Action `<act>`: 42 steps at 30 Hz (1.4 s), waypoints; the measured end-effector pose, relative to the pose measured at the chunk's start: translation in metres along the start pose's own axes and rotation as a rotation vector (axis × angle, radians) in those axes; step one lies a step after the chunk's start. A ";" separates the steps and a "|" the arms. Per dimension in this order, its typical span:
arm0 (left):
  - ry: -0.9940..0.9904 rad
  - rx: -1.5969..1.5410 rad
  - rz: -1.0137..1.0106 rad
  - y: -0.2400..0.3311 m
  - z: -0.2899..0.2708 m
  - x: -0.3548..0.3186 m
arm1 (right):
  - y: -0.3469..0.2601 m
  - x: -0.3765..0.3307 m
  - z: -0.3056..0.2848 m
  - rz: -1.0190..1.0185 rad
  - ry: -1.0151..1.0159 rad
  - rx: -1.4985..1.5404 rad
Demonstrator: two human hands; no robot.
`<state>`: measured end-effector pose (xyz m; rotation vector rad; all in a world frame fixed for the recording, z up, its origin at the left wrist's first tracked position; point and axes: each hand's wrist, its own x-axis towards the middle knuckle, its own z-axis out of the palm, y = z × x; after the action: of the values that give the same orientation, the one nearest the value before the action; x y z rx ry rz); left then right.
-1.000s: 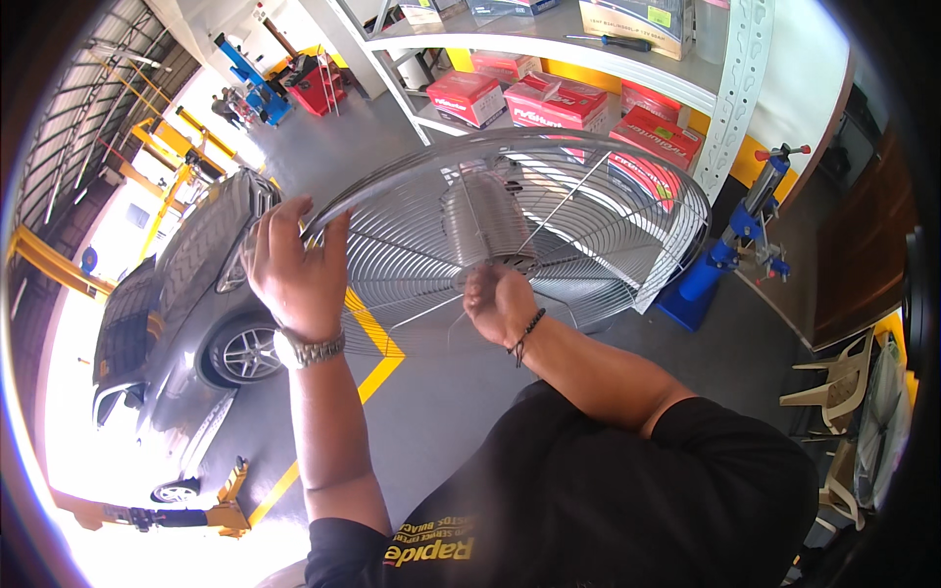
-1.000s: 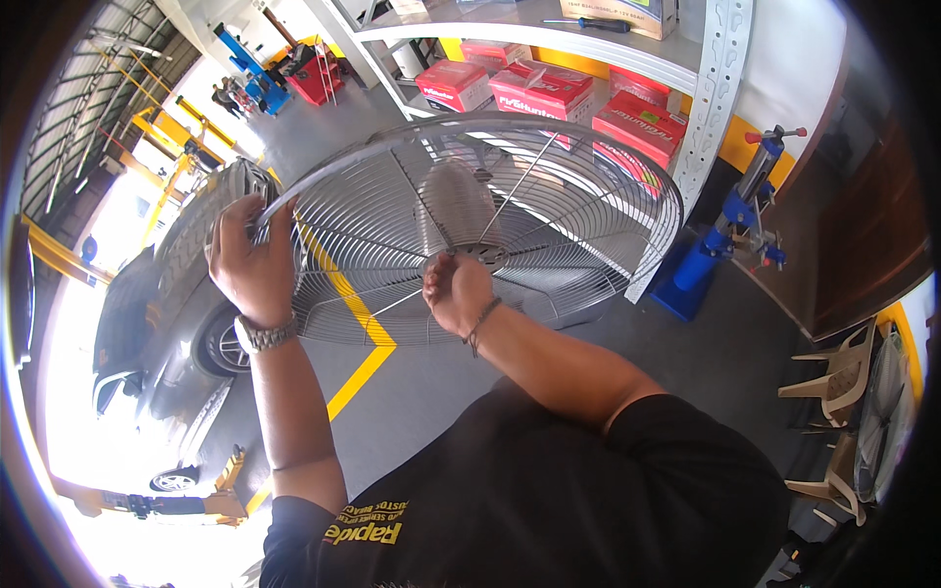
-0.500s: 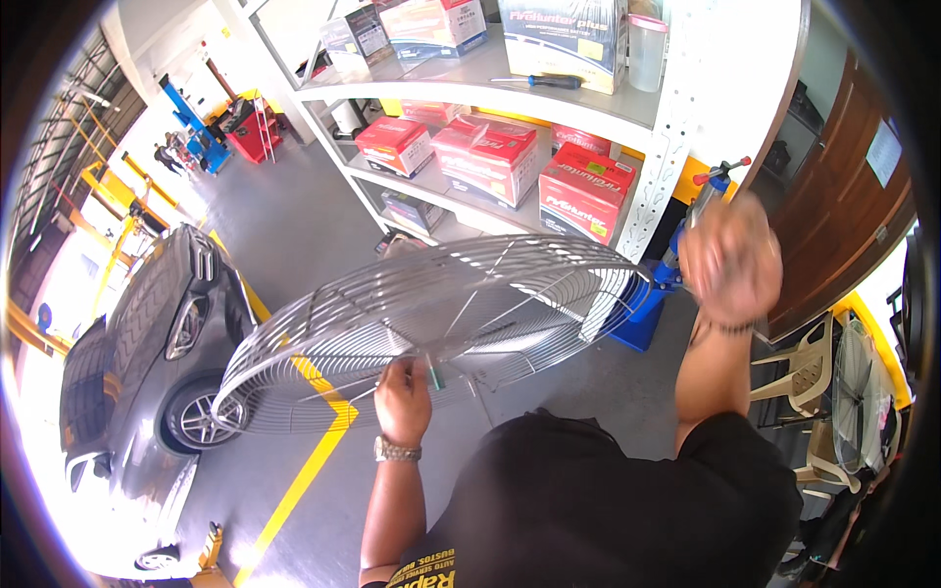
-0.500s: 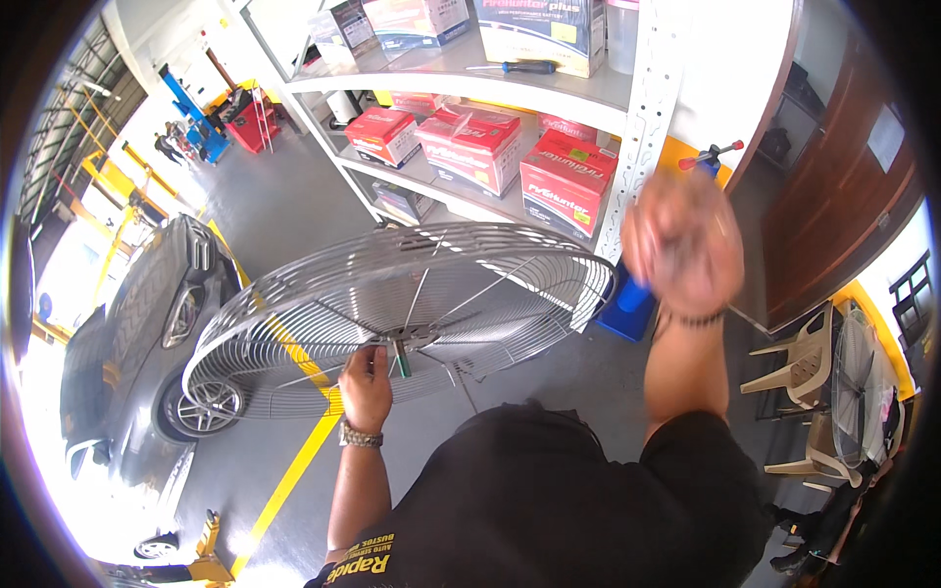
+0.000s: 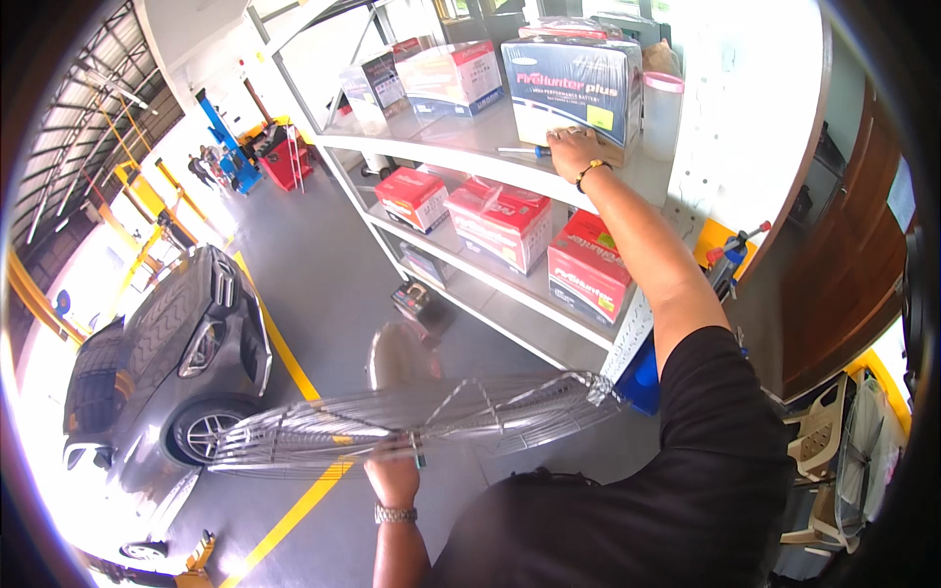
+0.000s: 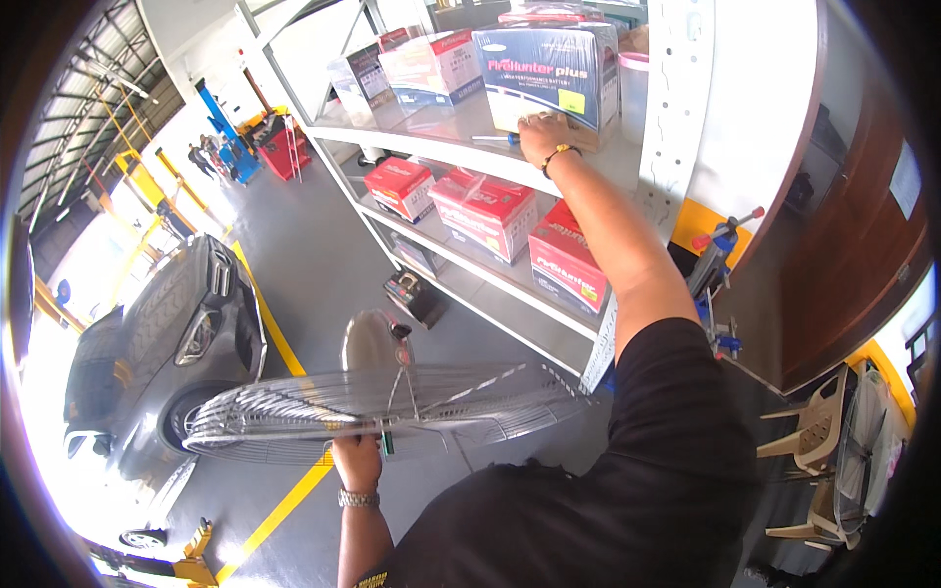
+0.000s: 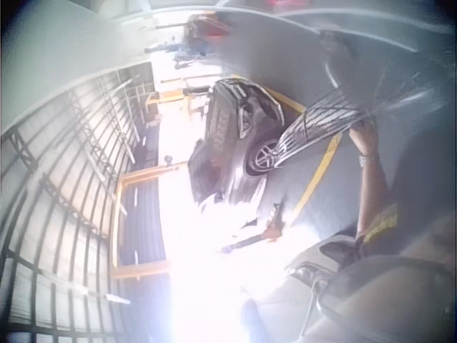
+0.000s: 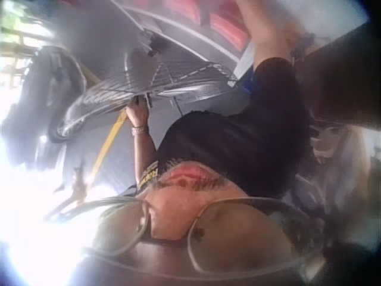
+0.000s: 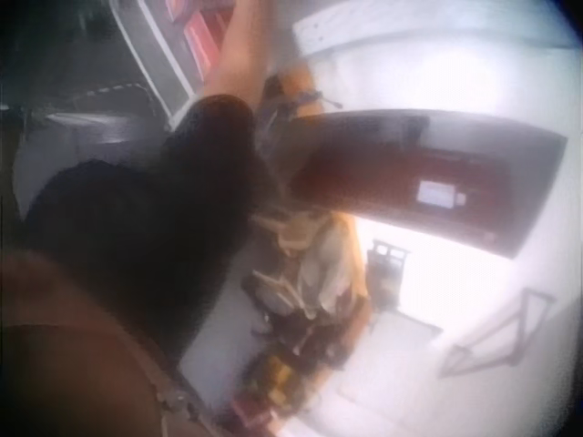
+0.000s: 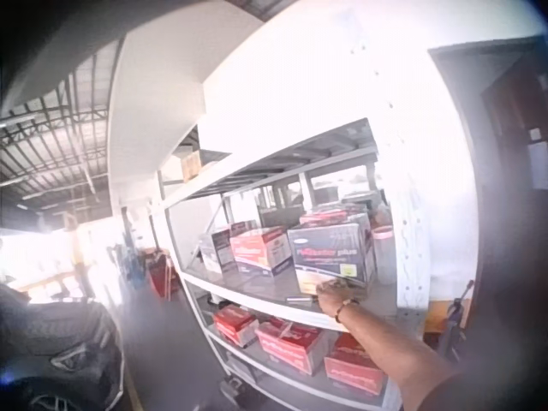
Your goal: The person assembles a large industrial fan by attaching the front wire cage to the fan body. They use a screwdriver to tighten multiple screws around the central hub, securing the cage in place. The task is performed in a workshop with a car and shelves visible in the background.
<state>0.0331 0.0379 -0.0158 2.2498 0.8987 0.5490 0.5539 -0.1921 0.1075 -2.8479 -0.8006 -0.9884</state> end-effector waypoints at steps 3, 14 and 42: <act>0.110 -0.018 0.177 -0.003 0.001 -0.002 | -0.007 0.011 0.007 0.014 -0.173 -0.027; 0.143 0.096 0.167 0.001 0.004 -0.007 | 0.040 0.051 -0.069 0.032 -0.174 0.384; 0.122 -0.130 0.106 -0.009 0.011 -0.008 | 0.037 -0.001 -0.032 -0.001 -0.006 0.130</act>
<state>0.0298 0.0329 -0.0309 2.1730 0.7826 0.7784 0.5523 -0.2302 0.1370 -2.7422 -0.8336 -0.8924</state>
